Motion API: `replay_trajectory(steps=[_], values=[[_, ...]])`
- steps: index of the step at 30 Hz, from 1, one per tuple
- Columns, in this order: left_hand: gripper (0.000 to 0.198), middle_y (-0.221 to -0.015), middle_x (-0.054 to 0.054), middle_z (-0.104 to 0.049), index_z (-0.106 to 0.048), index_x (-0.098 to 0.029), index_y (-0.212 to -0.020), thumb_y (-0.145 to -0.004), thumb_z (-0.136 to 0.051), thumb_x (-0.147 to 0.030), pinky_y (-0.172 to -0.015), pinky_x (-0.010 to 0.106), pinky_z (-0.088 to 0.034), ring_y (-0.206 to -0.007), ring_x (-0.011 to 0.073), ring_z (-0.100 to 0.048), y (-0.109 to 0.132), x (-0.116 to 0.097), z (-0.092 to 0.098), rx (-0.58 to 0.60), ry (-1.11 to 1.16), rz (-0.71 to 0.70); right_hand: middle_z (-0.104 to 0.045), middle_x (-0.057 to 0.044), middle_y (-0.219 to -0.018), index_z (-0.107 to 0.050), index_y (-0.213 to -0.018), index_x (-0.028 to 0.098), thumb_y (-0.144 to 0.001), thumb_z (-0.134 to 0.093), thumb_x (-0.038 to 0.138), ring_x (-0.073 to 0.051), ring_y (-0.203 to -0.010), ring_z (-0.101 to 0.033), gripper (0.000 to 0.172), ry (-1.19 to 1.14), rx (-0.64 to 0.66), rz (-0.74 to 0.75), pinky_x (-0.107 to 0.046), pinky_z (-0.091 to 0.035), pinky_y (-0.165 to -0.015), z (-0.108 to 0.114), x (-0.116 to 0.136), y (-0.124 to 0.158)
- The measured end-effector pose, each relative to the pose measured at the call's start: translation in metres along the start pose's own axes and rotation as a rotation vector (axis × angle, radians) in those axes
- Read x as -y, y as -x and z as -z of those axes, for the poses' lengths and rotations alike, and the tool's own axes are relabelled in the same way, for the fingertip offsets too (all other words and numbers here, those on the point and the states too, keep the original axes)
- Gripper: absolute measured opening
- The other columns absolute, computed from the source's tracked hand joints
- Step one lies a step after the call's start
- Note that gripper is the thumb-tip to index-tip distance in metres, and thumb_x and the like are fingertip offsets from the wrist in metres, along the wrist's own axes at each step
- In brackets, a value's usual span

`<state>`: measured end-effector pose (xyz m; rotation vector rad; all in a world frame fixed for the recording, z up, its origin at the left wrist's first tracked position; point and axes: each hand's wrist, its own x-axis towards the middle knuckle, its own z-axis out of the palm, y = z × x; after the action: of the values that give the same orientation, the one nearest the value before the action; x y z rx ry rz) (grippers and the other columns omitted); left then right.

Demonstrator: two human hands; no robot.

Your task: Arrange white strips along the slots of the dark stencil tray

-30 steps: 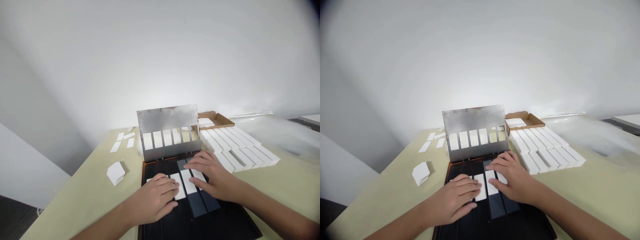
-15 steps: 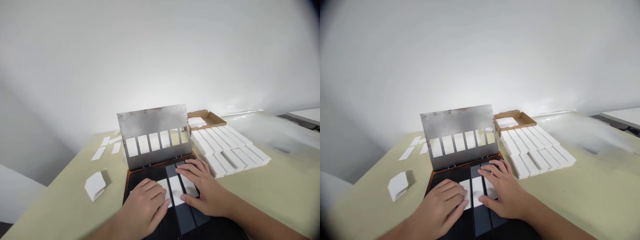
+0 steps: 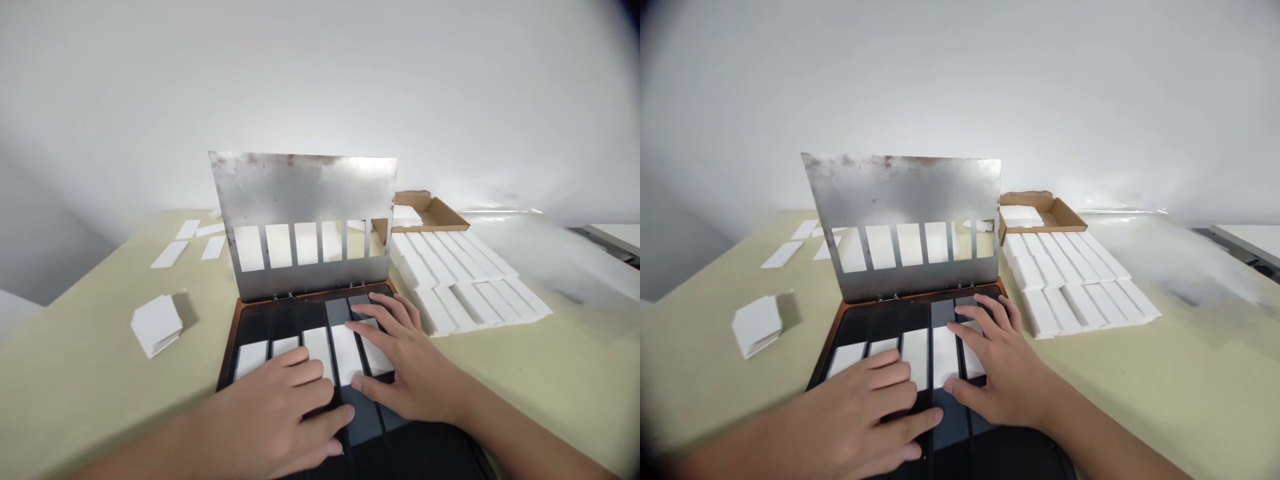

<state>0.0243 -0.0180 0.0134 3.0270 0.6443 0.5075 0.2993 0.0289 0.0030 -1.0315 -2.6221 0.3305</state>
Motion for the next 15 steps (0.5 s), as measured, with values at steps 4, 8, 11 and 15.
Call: replay_trajectory(steps=[4, 8, 11, 15], values=[[0.026, -0.088, 0.003, -0.066, -0.069, -0.024, -0.125, -0.103, -0.068, -0.038, -0.086, 0.039, -0.049, -0.082, 0.0226, -0.061, 0.0022, -0.0004, -0.0026, -0.018, 0.012, 0.013, -0.051, -0.010, -0.159, -0.059, -0.149, 0.027, -0.096, -0.065, 0.061, -0.040, -0.154, -0.031, 0.063, 0.006, 0.006, -0.012, -0.062, -0.018, -0.128, 0.0006, 0.0010, 0.0003], [0.026, -0.086, 0.002, -0.064, -0.069, -0.022, -0.125, -0.104, -0.067, -0.038, -0.084, 0.038, -0.048, -0.078, 0.0211, -0.059, 0.0027, 0.0003, -0.0031, -0.017, 0.011, 0.005, -0.051, -0.009, -0.159, -0.059, -0.149, 0.028, -0.096, -0.065, 0.060, -0.039, -0.154, -0.032, 0.062, 0.005, 0.008, -0.014, -0.061, -0.015, -0.129, 0.0010, 0.0014, 0.0005], [0.027, -0.087, 0.002, -0.064, -0.070, -0.022, -0.124, -0.102, -0.070, -0.038, -0.084, 0.038, -0.047, -0.079, 0.0207, -0.058, 0.0022, 0.0011, -0.0044, -0.033, 0.010, -0.002, -0.051, -0.009, -0.159, -0.058, -0.149, 0.028, -0.095, -0.067, 0.058, -0.039, -0.154, -0.032, 0.062, 0.015, 0.007, -0.003, -0.061, -0.016, -0.129, 0.0007, 0.0007, 0.0005], [0.027, -0.089, 0.002, -0.064, -0.070, -0.021, -0.123, -0.102, -0.070, -0.038, -0.085, 0.038, -0.044, -0.081, 0.0213, -0.058, 0.0023, 0.0014, -0.0066, -0.080, 0.019, -0.003, -0.051, -0.010, -0.158, -0.057, -0.148, 0.026, -0.092, -0.072, 0.053, -0.040, -0.153, -0.032, 0.065, 0.041, 0.008, 0.013, -0.064, -0.018, -0.128, 0.0007, 0.0008, 0.0002]])
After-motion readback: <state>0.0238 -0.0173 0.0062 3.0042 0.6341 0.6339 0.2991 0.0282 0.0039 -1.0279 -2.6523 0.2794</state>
